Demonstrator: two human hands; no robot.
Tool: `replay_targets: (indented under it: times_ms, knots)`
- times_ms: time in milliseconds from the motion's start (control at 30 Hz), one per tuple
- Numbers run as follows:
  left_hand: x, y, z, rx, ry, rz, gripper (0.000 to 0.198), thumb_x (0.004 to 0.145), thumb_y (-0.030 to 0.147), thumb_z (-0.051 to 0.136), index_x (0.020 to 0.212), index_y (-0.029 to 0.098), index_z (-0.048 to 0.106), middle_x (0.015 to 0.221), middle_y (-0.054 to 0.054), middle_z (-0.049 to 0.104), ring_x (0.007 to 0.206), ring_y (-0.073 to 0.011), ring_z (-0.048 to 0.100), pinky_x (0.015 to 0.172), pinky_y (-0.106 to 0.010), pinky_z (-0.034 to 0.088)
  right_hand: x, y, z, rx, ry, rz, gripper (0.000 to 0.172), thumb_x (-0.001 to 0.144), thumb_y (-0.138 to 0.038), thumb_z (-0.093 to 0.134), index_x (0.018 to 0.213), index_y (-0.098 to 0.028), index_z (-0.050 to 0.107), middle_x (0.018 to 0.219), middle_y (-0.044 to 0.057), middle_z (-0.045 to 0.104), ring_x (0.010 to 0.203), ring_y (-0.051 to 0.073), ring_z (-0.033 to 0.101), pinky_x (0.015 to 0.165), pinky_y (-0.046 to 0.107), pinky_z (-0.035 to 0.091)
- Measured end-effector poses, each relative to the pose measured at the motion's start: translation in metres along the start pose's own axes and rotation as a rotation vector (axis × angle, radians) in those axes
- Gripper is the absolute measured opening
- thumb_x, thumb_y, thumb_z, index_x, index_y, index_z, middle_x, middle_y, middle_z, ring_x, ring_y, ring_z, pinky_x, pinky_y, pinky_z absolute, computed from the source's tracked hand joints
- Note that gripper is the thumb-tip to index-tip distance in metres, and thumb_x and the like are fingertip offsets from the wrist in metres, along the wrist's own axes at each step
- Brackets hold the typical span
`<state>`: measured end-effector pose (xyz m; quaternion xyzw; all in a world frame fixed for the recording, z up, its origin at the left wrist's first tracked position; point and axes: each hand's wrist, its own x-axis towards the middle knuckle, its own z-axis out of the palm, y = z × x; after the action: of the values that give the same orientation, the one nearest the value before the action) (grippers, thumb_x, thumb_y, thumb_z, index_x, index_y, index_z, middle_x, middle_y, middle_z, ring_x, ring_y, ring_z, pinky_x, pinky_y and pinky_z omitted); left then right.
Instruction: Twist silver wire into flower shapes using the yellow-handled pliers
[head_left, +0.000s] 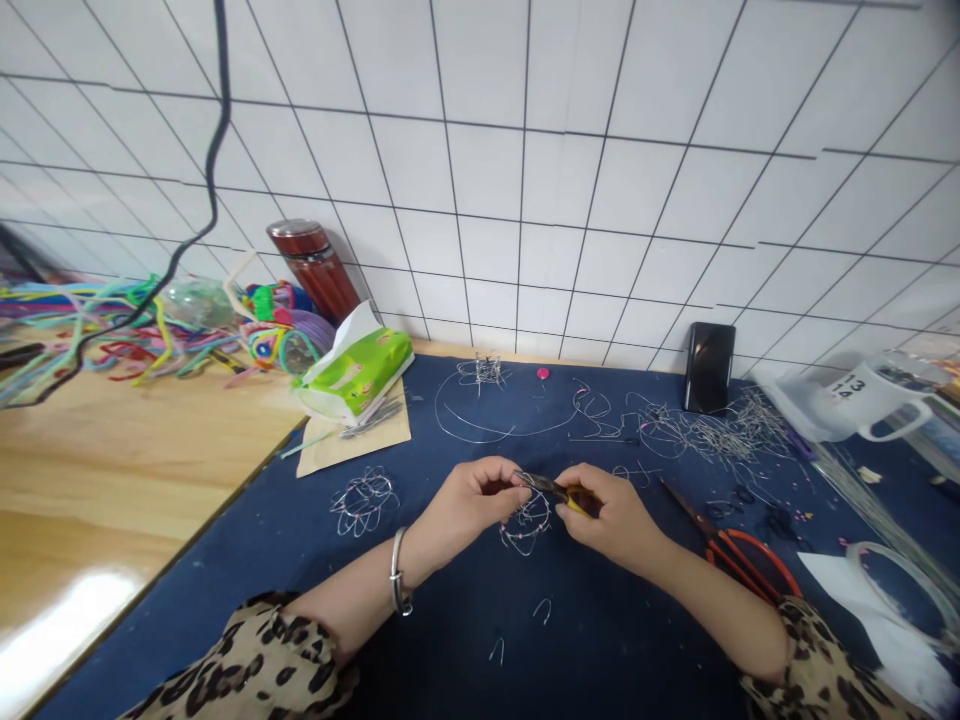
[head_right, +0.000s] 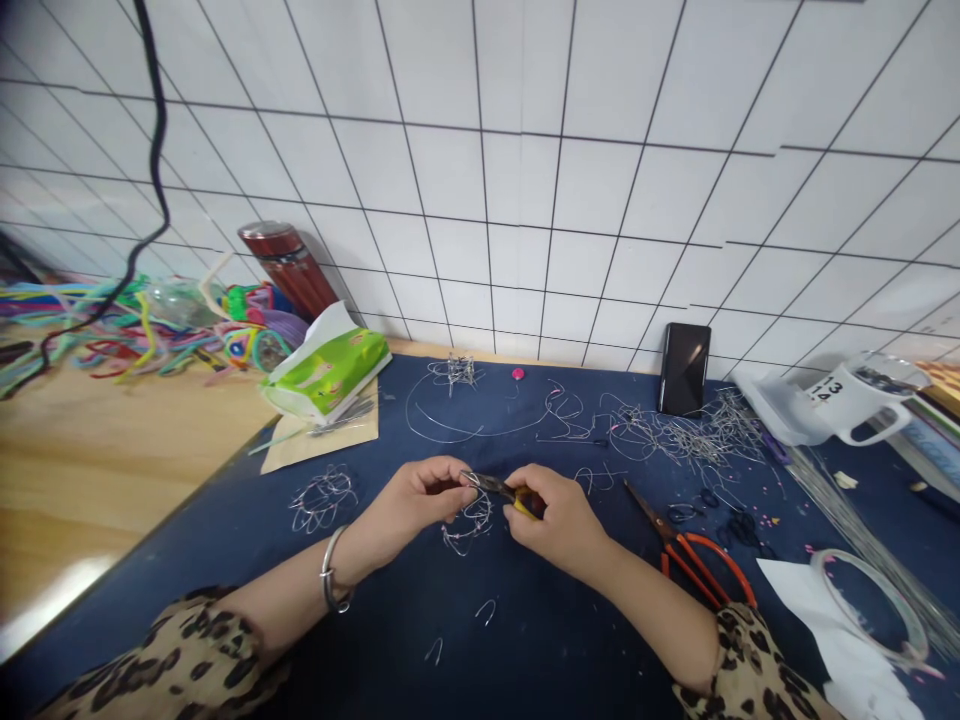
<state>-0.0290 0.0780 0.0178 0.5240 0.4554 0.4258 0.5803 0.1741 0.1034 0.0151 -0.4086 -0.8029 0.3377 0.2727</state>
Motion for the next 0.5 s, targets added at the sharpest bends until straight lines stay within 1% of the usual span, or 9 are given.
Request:
replay_targets:
  times_ms: [167, 333, 500]
  knots:
    - [-0.0008, -0.0011, 0.0009, -0.063, 0.016, 0.003, 0.013, 0.076, 0.024, 0.063, 0.079, 0.012, 0.06, 0.068, 0.001, 0.052, 0.055, -0.0062, 0.042, 0.051, -0.019, 0.039, -0.0025, 0.0027, 0.0042, 0.057, 0.009, 0.036, 0.017, 0.072, -0.018, 0.057, 0.088, -0.023, 0.056, 0.071, -0.004, 0.052, 0.061, 0.009, 0.047, 0.059, 0.021, 0.039]
    - [-0.0023, -0.0035, 0.0002, -0.061, 0.044, 0.027, 0.012, 0.078, 0.024, 0.062, 0.078, 0.012, 0.06, 0.066, 0.002, 0.053, 0.055, -0.006, 0.043, 0.052, -0.019, 0.039, -0.0029, 0.0037, 0.0059, 0.096, 0.02, 0.062, 0.016, 0.073, -0.019, 0.056, 0.089, -0.024, 0.055, 0.07, -0.004, 0.051, 0.061, 0.009, 0.047, 0.059, 0.022, 0.04]
    - [-0.0015, -0.0051, 0.0007, -0.065, 0.038, 0.039, 0.012, 0.075, 0.024, 0.066, 0.078, 0.013, 0.06, 0.067, 0.002, 0.054, 0.055, -0.0058, 0.044, 0.052, -0.018, 0.038, -0.0036, -0.0008, 0.0052, 0.108, 0.024, 0.058, 0.015, 0.074, -0.019, 0.055, 0.089, -0.024, 0.056, 0.073, -0.004, 0.053, 0.063, 0.01, 0.048, 0.06, 0.022, 0.04]
